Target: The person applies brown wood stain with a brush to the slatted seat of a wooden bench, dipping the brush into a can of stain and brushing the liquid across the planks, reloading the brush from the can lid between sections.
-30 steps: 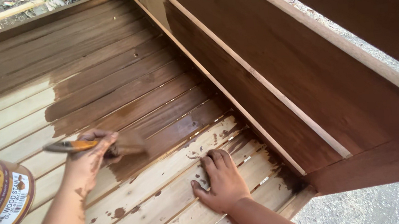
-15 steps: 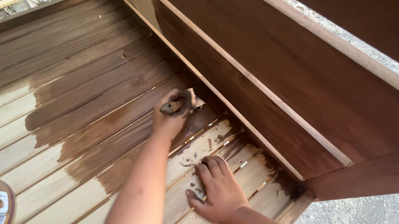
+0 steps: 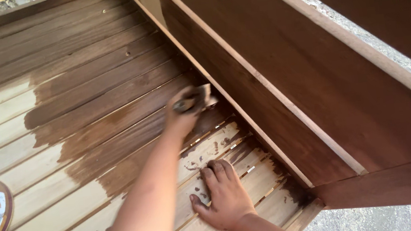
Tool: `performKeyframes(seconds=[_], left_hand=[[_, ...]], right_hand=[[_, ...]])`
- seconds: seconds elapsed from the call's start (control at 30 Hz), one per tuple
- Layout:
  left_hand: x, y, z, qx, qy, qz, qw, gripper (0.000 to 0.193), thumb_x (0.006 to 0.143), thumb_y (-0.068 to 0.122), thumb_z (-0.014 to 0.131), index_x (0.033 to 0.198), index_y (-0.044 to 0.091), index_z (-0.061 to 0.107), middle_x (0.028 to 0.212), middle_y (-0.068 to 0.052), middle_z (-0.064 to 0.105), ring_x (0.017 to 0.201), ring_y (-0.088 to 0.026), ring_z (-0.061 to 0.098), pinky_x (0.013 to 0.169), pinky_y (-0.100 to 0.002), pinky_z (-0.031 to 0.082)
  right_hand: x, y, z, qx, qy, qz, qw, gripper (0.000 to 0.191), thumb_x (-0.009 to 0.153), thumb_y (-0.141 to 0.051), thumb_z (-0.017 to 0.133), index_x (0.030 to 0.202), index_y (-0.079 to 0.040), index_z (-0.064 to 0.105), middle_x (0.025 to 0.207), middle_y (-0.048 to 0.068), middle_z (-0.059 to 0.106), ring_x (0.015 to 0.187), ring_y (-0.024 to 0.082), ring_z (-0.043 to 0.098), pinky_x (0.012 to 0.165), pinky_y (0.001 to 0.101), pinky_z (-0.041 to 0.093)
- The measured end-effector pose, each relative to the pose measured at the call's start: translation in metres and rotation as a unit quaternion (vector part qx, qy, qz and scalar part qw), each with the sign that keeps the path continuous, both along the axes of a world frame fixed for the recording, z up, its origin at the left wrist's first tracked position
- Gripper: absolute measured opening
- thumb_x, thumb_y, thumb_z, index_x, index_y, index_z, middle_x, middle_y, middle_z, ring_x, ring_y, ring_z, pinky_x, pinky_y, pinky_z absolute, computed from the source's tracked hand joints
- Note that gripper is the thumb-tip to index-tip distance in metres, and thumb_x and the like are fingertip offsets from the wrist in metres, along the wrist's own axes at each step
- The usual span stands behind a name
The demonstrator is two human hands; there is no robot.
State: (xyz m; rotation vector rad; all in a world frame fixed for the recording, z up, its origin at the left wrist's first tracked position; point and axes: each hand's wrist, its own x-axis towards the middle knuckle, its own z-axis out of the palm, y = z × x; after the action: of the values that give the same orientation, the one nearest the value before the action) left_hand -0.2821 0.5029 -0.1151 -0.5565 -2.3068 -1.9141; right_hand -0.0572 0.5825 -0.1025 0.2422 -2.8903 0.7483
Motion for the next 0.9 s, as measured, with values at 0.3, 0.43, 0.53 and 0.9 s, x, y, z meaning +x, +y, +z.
performKeyframes(seconds=[0.3,0.43,0.53,0.9], left_hand=[[0.023,-0.087,0.004,-0.063,-0.037,-0.035,0.997,0.018,0.089,0.020,0.079,0.101,0.008,0.074,0.099,-0.005,0.079,0.092,-0.016,0.073,0.085,-0.032,0.059],[0.070,-0.196,0.017,-0.194,-0.033,0.040,0.980,0.025,0.085,0.023,0.080,0.106,0.010,0.073,0.103,-0.005,0.077,0.098,-0.019,0.072,0.086,-0.034,0.058],[0.106,-0.273,0.035,-0.276,-0.048,0.087,0.956,0.029,0.083,0.024,0.081,0.109,0.012,0.075,0.104,-0.004,0.077,0.097,-0.019,0.072,0.086,-0.035,0.057],[0.103,-0.288,0.002,0.091,-0.253,0.081,0.960,0.032,0.083,0.015,0.075,0.114,0.008,0.070,0.098,-0.005,0.075,0.088,-0.015,0.072,0.069,-0.032,0.060]], right_hand=[[-0.003,-0.003,0.005,0.023,-0.047,-0.009,0.999,0.069,0.087,-0.046,0.063,0.132,0.006,0.052,0.138,0.027,0.045,0.137,0.043,0.032,0.116,0.0500,0.025],[-0.003,-0.004,0.005,0.028,-0.046,-0.021,0.998,0.069,0.086,-0.048,0.062,0.132,0.004,0.053,0.141,0.027,0.044,0.138,0.042,0.031,0.117,0.0485,0.026],[-0.003,-0.005,0.004,0.038,-0.044,-0.026,0.998,0.068,0.086,-0.048,0.063,0.129,0.003,0.054,0.141,0.025,0.045,0.139,0.042,0.031,0.118,0.0478,0.026],[-0.005,-0.006,-0.002,0.032,-0.028,-0.030,0.999,0.065,0.084,-0.047,0.065,0.128,0.000,0.055,0.141,0.024,0.047,0.139,0.041,0.033,0.118,0.0477,0.027]])
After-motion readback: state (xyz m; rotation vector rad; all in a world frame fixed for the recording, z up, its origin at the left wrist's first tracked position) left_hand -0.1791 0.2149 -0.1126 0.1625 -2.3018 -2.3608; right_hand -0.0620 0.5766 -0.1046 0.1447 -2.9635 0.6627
